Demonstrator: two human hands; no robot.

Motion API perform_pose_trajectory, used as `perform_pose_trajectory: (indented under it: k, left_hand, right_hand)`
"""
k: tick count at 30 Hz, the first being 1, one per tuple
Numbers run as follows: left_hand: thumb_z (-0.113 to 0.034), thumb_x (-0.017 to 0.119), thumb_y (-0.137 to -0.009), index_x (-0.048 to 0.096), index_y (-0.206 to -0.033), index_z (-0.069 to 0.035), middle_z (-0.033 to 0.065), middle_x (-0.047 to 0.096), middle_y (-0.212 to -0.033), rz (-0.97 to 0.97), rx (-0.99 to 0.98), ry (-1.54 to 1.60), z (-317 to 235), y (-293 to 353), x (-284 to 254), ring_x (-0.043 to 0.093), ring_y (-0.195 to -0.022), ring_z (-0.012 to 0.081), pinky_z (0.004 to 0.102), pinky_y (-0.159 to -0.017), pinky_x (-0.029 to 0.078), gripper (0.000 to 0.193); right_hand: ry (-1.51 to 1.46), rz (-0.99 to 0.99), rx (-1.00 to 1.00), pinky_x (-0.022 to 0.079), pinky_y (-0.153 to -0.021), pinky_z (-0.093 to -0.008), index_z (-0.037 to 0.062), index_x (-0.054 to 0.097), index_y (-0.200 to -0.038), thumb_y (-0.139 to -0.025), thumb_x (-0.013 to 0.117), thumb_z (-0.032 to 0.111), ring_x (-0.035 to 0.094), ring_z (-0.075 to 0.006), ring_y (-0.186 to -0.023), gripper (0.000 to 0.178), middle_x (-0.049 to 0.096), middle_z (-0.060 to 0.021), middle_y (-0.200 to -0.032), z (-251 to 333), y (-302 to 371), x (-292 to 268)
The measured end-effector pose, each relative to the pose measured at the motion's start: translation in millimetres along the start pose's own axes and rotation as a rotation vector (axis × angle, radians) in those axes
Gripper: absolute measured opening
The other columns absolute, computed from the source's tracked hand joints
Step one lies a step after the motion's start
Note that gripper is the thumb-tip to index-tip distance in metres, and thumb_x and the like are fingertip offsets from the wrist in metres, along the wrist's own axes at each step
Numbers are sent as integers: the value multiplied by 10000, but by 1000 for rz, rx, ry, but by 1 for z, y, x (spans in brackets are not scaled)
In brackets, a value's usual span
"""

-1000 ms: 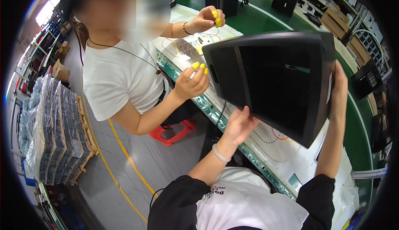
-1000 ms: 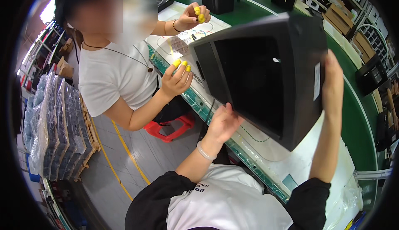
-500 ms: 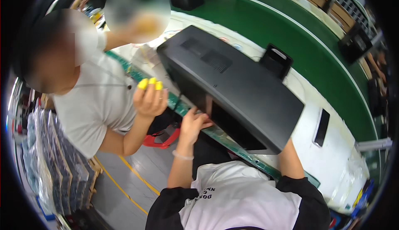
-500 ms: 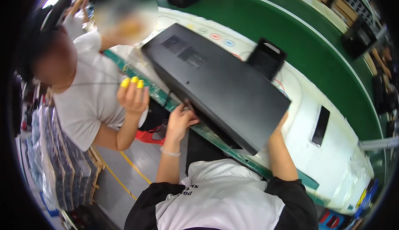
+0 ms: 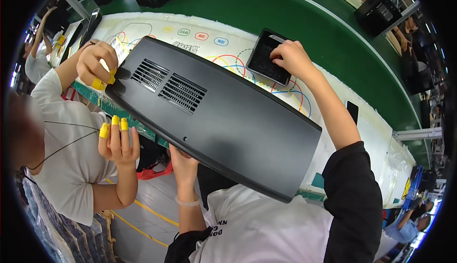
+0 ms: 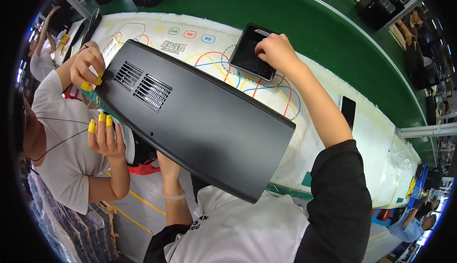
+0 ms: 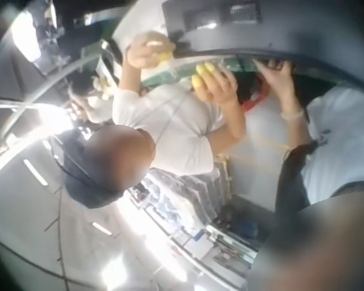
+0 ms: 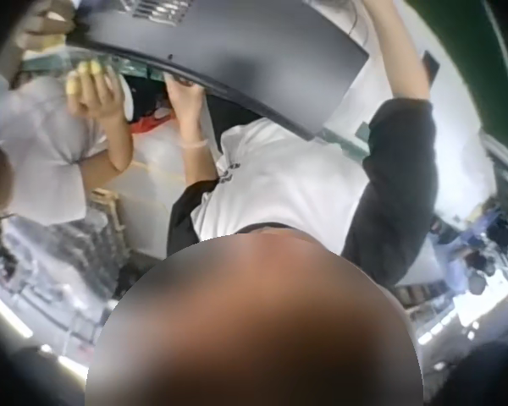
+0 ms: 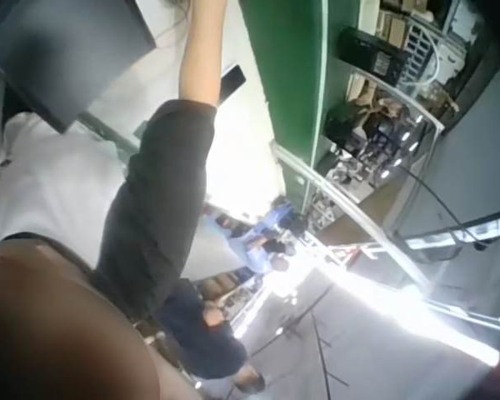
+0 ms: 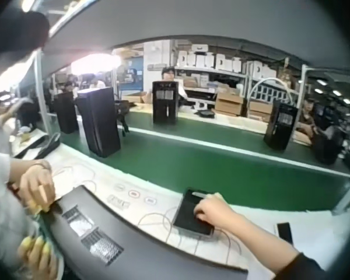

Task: Attaching small rubber feet to the base of electronic device housings on an assembly line.

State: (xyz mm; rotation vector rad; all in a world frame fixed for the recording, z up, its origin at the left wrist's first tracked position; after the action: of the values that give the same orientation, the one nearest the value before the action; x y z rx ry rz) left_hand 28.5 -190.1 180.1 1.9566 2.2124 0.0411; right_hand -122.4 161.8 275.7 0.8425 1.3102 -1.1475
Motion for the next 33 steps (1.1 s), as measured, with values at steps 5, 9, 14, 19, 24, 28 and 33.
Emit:
perform_pose_trajectory:
  k: [5,9,14,19,24,28,33]
  left_hand:
    - [3,666,-783,447,-1231,29,108,583,-1089,-26,88,-136,-12,1,9,558,-995,214,303,-906,423,500]
    - [6,671,-780,440,-1238,26,108,581,-1101,-29,50,-165,2,4,8,562,-995,209,300,-899,430,513]
    - [39,680,-767,355,-1319,8,103,592,-1078,-5,112,-172,-12,3,32,583,-973,182,283,-851,472,642]
    - [96,670,-747,56,-1452,-18,130,626,-972,34,279,-399,-16,11,52,650,-845,192,289,-725,545,942]
    - [100,667,-744,46,-1446,8,134,629,-963,19,3,149,-20,6,54,651,-828,187,285,-719,545,941]
    - [105,659,-731,26,-1451,10,137,635,-921,8,12,183,-17,13,52,654,-789,182,283,-705,545,963]
    - [96,644,-697,20,-1455,11,145,638,-889,-9,-51,251,-46,9,55,655,-755,178,279,-682,540,986]
  right_hand:
    - [40,113,25,391,-844,-372,88,711,-853,-727,687,113,569,-244,-892,130,662,-58,-821,-8,-11,19]
    - [118,87,9,407,-804,-390,83,703,-832,-713,702,132,577,-250,-868,129,651,-68,-809,-3,-18,25]
    - [100,23,-44,451,-742,-383,55,686,-818,-691,709,102,592,-272,-804,137,634,-90,-817,-26,-10,16]
    - [-465,-52,213,493,-659,-267,5,650,-802,-713,674,14,625,-153,-712,92,641,-61,-769,-56,12,-18]
    - [-1243,-22,198,502,-659,-265,27,600,-835,-755,667,-13,624,-158,-714,111,628,-69,-777,-5,23,-74]
    - [-1423,69,-61,491,-596,-281,67,520,-861,-754,671,-16,598,-192,-670,203,580,-74,-747,51,37,-119]
    - [-1631,283,-169,497,-535,-287,64,519,-818,-706,734,-8,632,-235,-624,253,597,-94,-743,95,33,-129]
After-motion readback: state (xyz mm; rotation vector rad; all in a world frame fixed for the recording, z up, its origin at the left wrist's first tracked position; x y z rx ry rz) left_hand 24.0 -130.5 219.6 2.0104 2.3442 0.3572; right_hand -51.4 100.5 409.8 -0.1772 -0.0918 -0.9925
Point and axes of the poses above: each hand's wrist, its own y-axis away from the middle knuckle, its own x-axis out of the palm, z = x × y, the point moved 8 cm from there along -y, towards the middle knuckle
